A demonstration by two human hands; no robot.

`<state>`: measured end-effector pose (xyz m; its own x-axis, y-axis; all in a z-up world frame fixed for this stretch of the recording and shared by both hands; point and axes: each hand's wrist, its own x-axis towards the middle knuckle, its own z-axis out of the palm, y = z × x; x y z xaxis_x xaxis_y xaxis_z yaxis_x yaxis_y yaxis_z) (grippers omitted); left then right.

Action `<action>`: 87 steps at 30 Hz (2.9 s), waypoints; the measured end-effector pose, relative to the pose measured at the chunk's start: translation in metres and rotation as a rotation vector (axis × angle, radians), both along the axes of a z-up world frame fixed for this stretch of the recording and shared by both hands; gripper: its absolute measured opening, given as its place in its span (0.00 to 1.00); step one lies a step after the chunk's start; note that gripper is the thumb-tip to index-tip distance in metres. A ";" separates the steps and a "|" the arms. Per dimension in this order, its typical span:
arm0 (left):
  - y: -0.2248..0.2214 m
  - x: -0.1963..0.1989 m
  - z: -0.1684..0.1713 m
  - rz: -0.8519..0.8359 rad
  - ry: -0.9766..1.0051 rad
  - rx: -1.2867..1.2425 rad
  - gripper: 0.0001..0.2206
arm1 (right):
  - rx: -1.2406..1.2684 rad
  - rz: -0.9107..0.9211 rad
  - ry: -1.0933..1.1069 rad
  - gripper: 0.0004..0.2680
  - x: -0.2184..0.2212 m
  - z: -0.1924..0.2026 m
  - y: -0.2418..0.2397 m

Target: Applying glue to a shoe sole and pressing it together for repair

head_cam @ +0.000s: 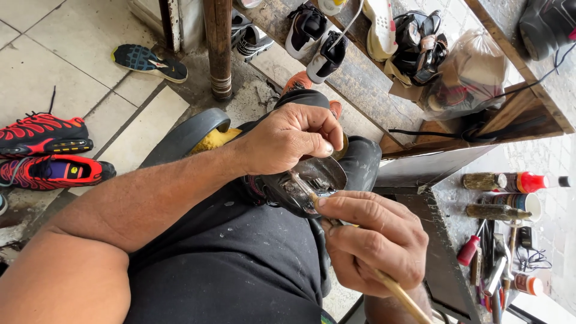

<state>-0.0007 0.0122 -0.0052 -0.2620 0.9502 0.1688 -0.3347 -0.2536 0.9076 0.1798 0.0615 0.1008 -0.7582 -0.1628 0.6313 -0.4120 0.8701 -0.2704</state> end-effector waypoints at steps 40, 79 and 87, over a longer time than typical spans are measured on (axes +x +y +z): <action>-0.039 -0.022 0.015 -0.247 0.262 0.363 0.10 | -0.317 -0.356 0.283 0.08 0.045 -0.048 0.027; -0.011 -0.010 -0.005 -0.165 0.715 0.308 0.46 | -0.227 -0.439 0.505 0.07 0.020 -0.071 0.027; -0.010 -0.006 -0.003 -0.165 0.654 0.286 0.46 | -0.169 -0.465 0.514 0.08 0.017 -0.066 0.025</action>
<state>-0.0062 0.0020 -0.0079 0.1200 0.8641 0.4888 0.1981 -0.5033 0.8411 0.1970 0.0868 0.0344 -0.3252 0.2371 0.9154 -0.1200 0.9499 -0.2887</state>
